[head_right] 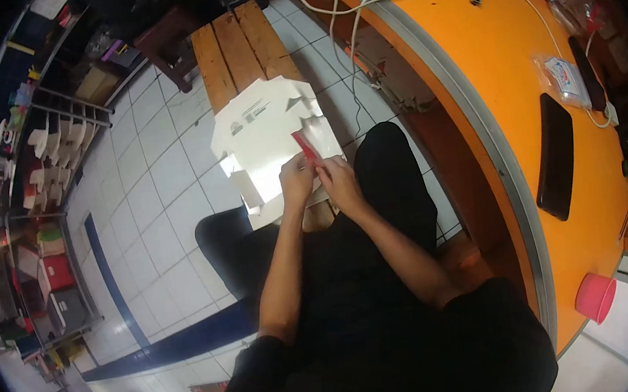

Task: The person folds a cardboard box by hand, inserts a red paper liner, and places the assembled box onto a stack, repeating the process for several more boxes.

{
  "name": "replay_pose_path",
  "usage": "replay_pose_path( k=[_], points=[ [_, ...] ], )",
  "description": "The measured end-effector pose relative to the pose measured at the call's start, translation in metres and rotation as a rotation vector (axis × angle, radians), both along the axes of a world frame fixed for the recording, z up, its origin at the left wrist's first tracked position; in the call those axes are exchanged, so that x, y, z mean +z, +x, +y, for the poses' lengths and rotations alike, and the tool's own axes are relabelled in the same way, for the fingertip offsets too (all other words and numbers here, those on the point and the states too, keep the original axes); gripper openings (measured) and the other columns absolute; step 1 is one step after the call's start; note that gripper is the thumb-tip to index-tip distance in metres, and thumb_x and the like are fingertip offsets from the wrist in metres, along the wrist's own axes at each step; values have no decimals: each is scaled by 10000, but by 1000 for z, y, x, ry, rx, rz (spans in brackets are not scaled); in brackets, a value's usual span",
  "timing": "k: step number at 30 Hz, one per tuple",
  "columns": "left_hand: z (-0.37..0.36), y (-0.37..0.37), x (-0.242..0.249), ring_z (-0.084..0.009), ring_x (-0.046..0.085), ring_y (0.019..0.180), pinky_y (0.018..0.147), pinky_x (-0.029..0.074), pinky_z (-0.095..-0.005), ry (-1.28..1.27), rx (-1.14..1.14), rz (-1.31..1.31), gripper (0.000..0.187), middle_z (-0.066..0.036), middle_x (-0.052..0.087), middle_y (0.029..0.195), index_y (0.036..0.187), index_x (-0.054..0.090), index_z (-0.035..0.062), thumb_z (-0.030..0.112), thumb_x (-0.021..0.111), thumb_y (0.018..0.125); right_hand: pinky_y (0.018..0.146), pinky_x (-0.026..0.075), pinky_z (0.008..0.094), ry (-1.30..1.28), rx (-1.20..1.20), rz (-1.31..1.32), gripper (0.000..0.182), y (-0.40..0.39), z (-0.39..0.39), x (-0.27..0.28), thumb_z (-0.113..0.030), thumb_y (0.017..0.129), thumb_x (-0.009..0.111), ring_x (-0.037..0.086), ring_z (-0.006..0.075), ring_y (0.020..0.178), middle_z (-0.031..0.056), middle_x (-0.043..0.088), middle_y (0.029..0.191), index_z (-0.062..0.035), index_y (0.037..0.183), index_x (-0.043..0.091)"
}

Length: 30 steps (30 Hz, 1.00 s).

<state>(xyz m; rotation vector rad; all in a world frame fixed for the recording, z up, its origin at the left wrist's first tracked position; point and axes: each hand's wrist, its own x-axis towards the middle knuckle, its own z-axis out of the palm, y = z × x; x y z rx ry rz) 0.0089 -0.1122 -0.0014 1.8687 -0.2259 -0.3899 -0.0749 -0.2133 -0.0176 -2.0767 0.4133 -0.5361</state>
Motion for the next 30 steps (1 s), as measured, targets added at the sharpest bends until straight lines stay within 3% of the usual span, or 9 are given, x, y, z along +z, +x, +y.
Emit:
replay_pose_path(
  k=[2, 6, 8, 12, 14, 16, 18, 24, 30],
  points=[
    [0, -8, 6, -326, 761, 835, 743, 595, -397, 163, -97, -151, 293, -215, 765, 971, 1170, 715, -37, 94, 608, 931, 765, 525, 462, 41, 2, 61, 165, 1, 2, 0, -135, 959, 652, 681, 380, 875, 214, 673, 969, -5, 1047, 702],
    [8, -16, 30, -365, 737, 972, 852, 573, -422, 59, -191, -112, 412, -225, 742, 1121, 1329, 633, -6, 72, 605, 925, 667, 563, 350, 81, -87, 80, 219, 12, -4, 5, -194, 966, 695, 722, 237, 730, 163, 709, 913, 9, 1049, 704],
    [24, -16, 38, -363, 734, 963, 858, 569, -430, 43, -173, -146, 392, -245, 728, 1119, 1296, 632, -40, 79, 578, 926, 765, 548, 425, 160, -100, 136, 225, 15, -6, 2, -190, 958, 677, 711, 343, 844, 191, 704, 909, 10, 1061, 686],
    [94, 17, 49, -307, 703, 980, 846, 552, -404, 275, 295, -683, 302, -190, 730, 1098, 1224, 675, 8, 138, 606, 961, 769, 549, 416, 192, -174, 122, 200, 13, -13, -24, -159, 957, 653, 710, 338, 857, 188, 702, 930, 23, 1036, 672],
    [118, 16, 80, -295, 699, 978, 855, 545, -395, 236, 483, -159, 312, -188, 727, 1103, 1227, 676, 7, 188, 586, 990, 758, 547, 407, 154, -196, 79, 173, 10, -13, -8, -141, 961, 642, 710, 342, 848, 191, 698, 935, 21, 1020, 659],
    [148, 33, 28, -280, 692, 993, 873, 539, -390, 305, 441, -15, 388, -165, 732, 1084, 1235, 664, -5, 312, 582, 1027, 728, 546, 394, 147, -154, 40, 156, 15, -12, 0, -128, 972, 629, 711, 328, 825, 189, 691, 936, 17, 1024, 652],
    [156, 42, 2, -253, 670, 1035, 874, 534, -387, -353, 193, 457, 543, -138, 719, 1129, 1276, 629, -19, 461, 581, 1026, 714, 546, 387, 144, -136, 17, 153, 17, -6, 11, -122, 975, 627, 712, 316, 814, 186, 687, 934, 17, 1031, 653],
    [148, 27, 27, -201, 641, 1069, 848, 547, -369, -494, 105, 515, 659, -81, 650, 1185, 1344, 584, 33, 567, 634, 961, 686, 553, 364, 147, -54, -7, 153, 12, 1, 22, -106, 978, 627, 713, 280, 785, 178, 676, 936, 19, 1061, 659],
    [145, 27, 42, -170, 672, 980, 829, 562, -325, -371, 55, 492, 543, -74, 681, 1118, 1307, 606, -7, 339, 753, 916, 687, 566, 366, 99, -26, -12, 173, 11, 2, 21, -110, 978, 632, 710, 284, 792, 178, 672, 965, 18, 1090, 664]
  ],
)
